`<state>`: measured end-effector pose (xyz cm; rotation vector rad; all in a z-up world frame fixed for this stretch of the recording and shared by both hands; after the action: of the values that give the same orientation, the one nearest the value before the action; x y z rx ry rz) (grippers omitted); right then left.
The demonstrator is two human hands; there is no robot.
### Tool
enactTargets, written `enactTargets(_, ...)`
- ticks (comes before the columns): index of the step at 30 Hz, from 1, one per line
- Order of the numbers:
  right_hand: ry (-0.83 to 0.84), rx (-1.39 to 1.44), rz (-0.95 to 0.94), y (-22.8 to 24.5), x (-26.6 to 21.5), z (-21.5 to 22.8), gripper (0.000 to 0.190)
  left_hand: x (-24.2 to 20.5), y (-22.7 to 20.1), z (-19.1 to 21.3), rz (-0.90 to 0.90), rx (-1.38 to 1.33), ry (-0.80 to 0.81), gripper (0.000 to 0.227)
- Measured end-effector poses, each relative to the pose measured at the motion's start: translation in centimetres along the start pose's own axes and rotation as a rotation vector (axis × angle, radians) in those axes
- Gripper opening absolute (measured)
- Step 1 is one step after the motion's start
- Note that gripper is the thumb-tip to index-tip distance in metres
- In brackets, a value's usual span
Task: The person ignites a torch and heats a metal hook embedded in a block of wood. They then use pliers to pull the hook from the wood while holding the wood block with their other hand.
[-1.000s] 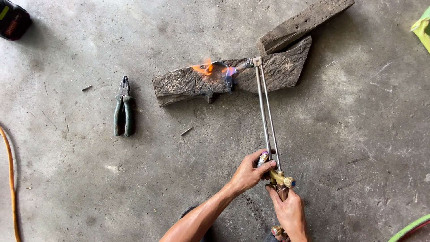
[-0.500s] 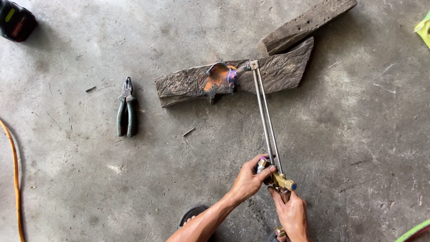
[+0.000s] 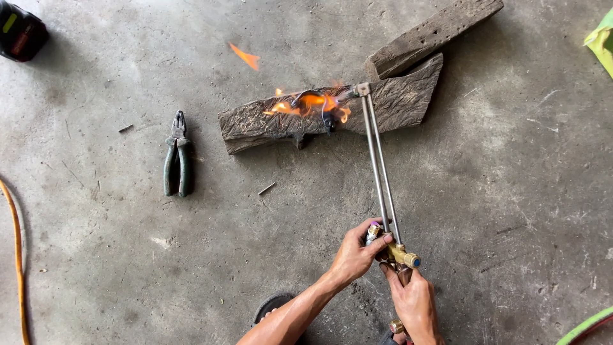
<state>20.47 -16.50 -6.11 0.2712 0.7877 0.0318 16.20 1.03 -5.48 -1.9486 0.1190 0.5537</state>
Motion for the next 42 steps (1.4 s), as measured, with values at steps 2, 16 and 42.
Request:
enactTargets(2,0.012,0.012,0.016,-0.3,0.1,-0.1,0.052,0.1,0.3,-0.1,-0.001,-0.023,-0.006,0.043)
enactTargets(16,0.028,0.056,0.003,0.7,-0.2,-0.1,0.058,0.0,0.8,0.2,-0.033,-0.033,-0.038,0.033)
enactTargets(42,0.006,-0.014,0.056,1.3,0.1,0.0,0.059,0.1,0.9,0.4,-0.026,-0.030,-0.077,0.034)
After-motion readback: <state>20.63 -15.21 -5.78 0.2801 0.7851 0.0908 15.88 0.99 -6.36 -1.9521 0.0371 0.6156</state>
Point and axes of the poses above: each hand's wrist, its own x-axis towards the middle knuckle, its own z-axis out of the back of the hand, y = z × x, the point moved 2 cm from there along x, towards the middle knuckle, and after that the axes turned 7 degrees about y, right-handed, at the moved point
